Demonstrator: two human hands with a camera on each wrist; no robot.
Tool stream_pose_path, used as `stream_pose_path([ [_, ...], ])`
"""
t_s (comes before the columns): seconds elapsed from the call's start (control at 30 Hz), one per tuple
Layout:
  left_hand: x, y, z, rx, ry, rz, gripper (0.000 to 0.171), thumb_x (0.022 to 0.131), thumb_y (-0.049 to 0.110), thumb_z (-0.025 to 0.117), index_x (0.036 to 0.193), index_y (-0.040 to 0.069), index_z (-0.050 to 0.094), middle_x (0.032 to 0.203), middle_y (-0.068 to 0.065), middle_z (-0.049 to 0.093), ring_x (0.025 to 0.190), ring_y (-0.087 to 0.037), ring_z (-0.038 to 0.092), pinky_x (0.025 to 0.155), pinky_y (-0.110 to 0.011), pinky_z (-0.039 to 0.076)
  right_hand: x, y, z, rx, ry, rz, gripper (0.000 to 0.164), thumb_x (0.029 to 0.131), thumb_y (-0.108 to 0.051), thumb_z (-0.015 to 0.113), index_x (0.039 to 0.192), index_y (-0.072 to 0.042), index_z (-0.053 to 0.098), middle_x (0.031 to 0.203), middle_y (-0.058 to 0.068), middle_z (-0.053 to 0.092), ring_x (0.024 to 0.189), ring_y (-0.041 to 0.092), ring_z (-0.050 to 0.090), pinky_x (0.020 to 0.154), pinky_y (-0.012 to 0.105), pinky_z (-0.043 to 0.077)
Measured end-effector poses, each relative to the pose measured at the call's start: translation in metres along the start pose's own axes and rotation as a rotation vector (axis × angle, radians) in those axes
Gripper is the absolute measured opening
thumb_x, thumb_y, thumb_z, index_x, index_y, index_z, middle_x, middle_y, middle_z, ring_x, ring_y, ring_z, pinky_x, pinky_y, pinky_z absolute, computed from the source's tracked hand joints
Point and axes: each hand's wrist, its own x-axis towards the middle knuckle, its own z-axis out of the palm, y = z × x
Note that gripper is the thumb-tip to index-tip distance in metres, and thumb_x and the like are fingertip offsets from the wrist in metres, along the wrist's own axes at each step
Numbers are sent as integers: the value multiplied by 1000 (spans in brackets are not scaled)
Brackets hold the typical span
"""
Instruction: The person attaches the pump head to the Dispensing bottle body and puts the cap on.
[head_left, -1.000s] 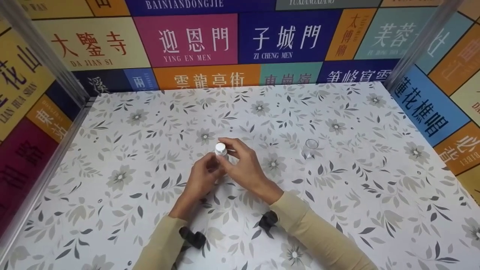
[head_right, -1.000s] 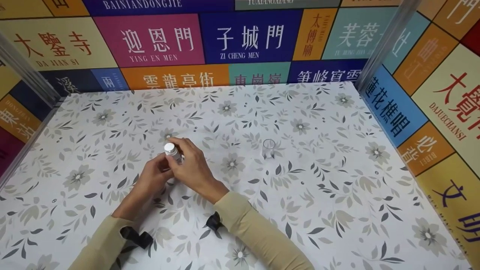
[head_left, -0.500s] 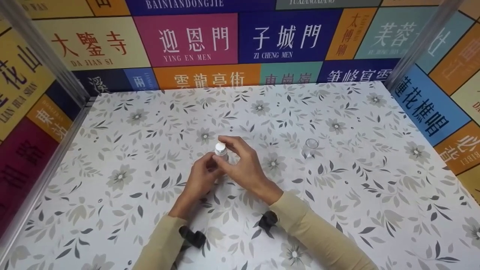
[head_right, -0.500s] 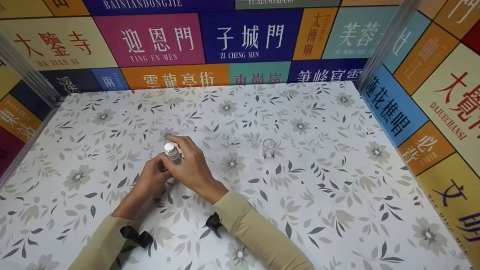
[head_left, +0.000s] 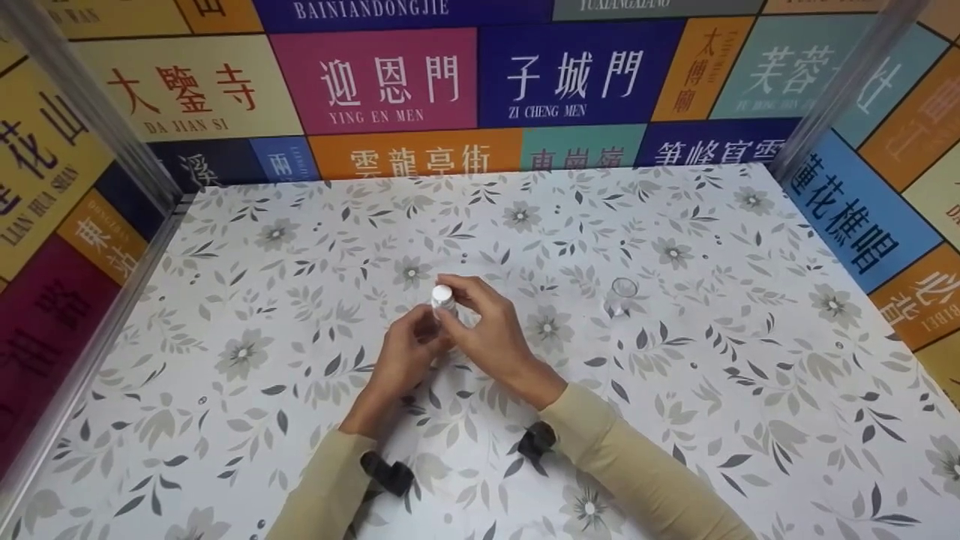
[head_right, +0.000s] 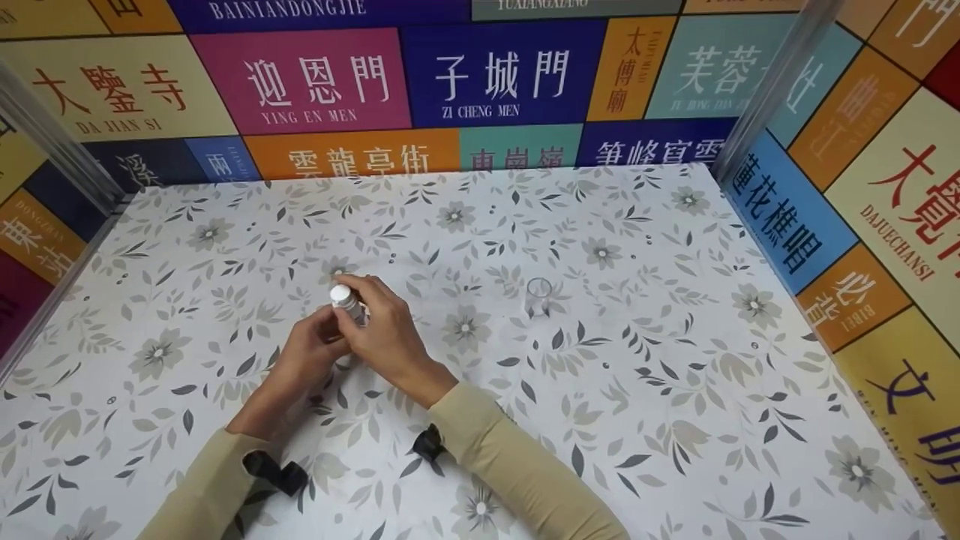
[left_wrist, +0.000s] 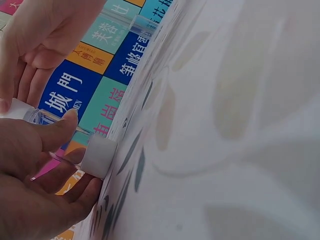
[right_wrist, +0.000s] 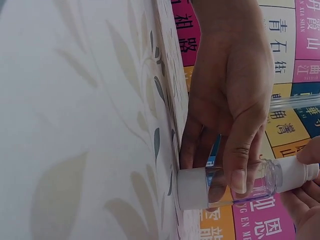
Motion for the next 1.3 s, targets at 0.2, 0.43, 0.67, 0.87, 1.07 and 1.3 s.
stream_pose_path([
  [0.2,-1,0,1,19,2,-20,32,87,-2,71,117,4,66,116,-16,71,113,-31,67,100,-44,55,-1,-1,-1,3,-7,-2,47,88,-3,74,132,5,59,125,18,67,119,27,66,105,26,52],
  [0.43,0,1,1,0,5,-16,31,87,0,71,117,5,67,115,-16,71,111,-30,67,99,-43,56,0,-1,-2,13,-21,5,43,89,2,69,131,2,60,124,16,67,118,23,66,104,24,52],
  [0.67,0,0,1,17,-3,-15,30,88,2,71,117,6,66,114,-13,70,112,-29,67,98,-44,56,-1,0,-1,28,-14,-2,39,90,3,68,128,5,60,123,18,67,115,27,68,101,26,54],
  [0.87,0,0,0,24,1,-24,32,88,2,71,119,7,66,120,-14,70,115,-30,66,101,-44,54,-1,0,0,33,6,18,40,89,0,71,128,4,61,122,18,68,117,29,67,102,29,54],
  [1.07,1,1,0,24,2,-25,30,88,3,71,118,6,66,118,-14,70,115,-31,67,101,-44,54,-1,-1,0,21,3,2,40,89,2,70,128,4,62,124,17,67,118,26,67,104,27,53],
  [1.3,1,1,0,17,2,-22,25,88,5,73,113,8,67,114,-12,70,111,-28,67,99,-44,55,-2,0,1,8,14,-2,34,89,5,67,122,4,64,122,17,68,115,26,67,101,25,54],
])
